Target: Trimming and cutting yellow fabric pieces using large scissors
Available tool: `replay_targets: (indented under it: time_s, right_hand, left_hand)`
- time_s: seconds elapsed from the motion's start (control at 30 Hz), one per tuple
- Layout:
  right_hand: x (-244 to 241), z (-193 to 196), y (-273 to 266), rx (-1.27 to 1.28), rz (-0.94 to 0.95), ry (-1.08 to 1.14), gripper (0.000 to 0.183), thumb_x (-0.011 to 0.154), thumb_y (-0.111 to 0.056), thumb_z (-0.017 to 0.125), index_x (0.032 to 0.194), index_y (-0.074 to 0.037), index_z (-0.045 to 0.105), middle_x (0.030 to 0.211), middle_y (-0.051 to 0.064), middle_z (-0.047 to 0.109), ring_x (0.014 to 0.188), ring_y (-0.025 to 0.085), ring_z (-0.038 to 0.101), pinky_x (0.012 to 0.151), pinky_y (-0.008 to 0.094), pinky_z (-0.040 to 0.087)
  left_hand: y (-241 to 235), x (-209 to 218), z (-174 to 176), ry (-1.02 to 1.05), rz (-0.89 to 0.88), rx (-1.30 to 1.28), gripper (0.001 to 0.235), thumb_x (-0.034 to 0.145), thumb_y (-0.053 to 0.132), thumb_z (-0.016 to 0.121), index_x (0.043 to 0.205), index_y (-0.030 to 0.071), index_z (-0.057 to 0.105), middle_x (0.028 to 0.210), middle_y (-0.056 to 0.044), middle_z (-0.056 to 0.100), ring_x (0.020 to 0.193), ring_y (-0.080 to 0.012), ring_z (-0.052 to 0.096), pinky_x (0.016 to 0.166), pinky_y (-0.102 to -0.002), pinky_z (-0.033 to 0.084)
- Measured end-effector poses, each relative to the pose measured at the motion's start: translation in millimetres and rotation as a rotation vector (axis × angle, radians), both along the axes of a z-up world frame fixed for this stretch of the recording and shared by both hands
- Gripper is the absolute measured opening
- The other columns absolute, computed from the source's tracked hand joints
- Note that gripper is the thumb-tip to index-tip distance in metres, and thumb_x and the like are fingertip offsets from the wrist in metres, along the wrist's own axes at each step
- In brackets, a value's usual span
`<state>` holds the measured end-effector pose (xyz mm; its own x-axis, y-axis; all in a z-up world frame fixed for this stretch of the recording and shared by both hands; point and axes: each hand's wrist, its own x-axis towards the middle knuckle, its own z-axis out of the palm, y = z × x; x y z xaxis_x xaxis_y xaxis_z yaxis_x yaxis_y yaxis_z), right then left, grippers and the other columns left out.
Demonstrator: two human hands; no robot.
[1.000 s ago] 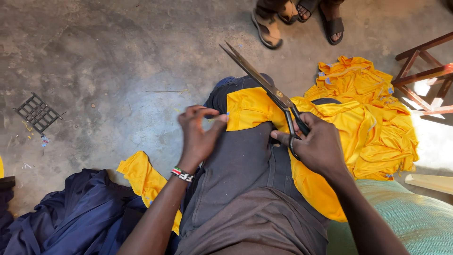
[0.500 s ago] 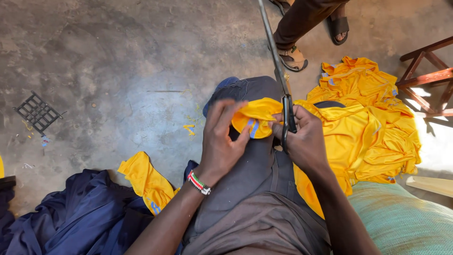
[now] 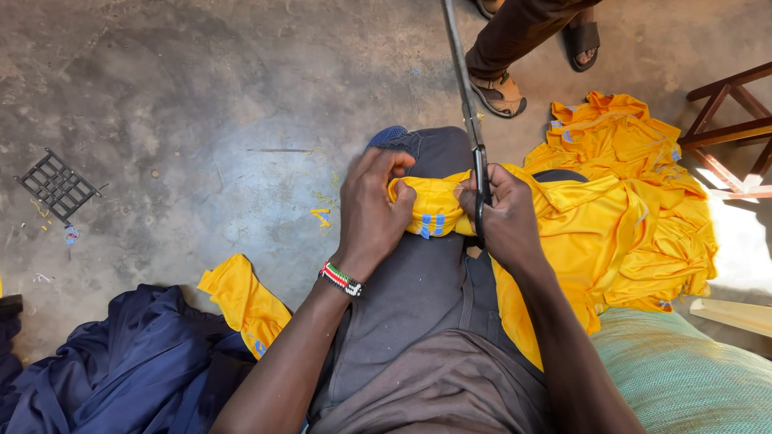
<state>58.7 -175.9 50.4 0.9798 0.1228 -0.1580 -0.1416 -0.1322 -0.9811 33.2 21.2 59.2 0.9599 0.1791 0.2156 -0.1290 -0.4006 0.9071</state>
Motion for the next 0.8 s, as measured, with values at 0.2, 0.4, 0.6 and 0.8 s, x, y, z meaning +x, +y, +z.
replay_targets:
  time_s: [0.2,0.4,0.6,0.8]
  right_hand:
    - [4,-21,-7,-0.055,0.020,-0.005,0.014,0.090,-0.003,0.073,0.088,-0.003,0.059,0.078,0.009,0.069,0.052,0.007,0.058,0.047,0.018,0.045]
    - [-3,-48,-22,-0.144,0.054,-0.046,0.014,0.095,-0.006,0.073,0.088,-0.002,0.061,0.080,0.011,0.069,0.068,0.008,0.058,0.053,0.020,0.045]
    - [-13,-27,-17,-0.172,0.036,-0.044,0.014,0.096,-0.008,0.072,0.089,-0.004,0.061,0.078,0.008,0.067,0.070,0.008,0.057,0.056,0.020,0.047]
    - [-17,-22,-22,-0.161,0.041,-0.045,0.013,0.093,-0.006,0.073,0.087,-0.005,0.062,0.072,0.006,0.065,0.067,0.009,0.057,0.054,0.020,0.045]
  left_hand:
    - [-12,-14,0,0.032,-0.210,0.018,0.029,0.078,-0.006,0.072,0.106,-0.005,0.073,0.086,-0.021,0.063,0.076,-0.0423,0.069,0.063,-0.046,0.059]
    - [-24,-23,-16,0.183,-0.217,0.132,0.025,0.084,0.001,0.074,0.108,-0.006,0.076,0.100,-0.023,0.066,0.087,-0.0423,0.071,0.075,-0.042,0.061]
    - [-23,-13,-18,0.155,-0.231,0.141,0.010,0.083,0.001,0.070,0.091,-0.001,0.077,0.087,-0.019,0.067,0.076,-0.0460,0.068,0.069,-0.049,0.057]
    - [-21,-2,-49,0.375,-0.109,-0.494,0.014,0.091,0.004,0.064,0.086,0.007,0.077,0.074,-0.005,0.064,0.072,-0.0150,0.063,0.069,-0.031,0.055]
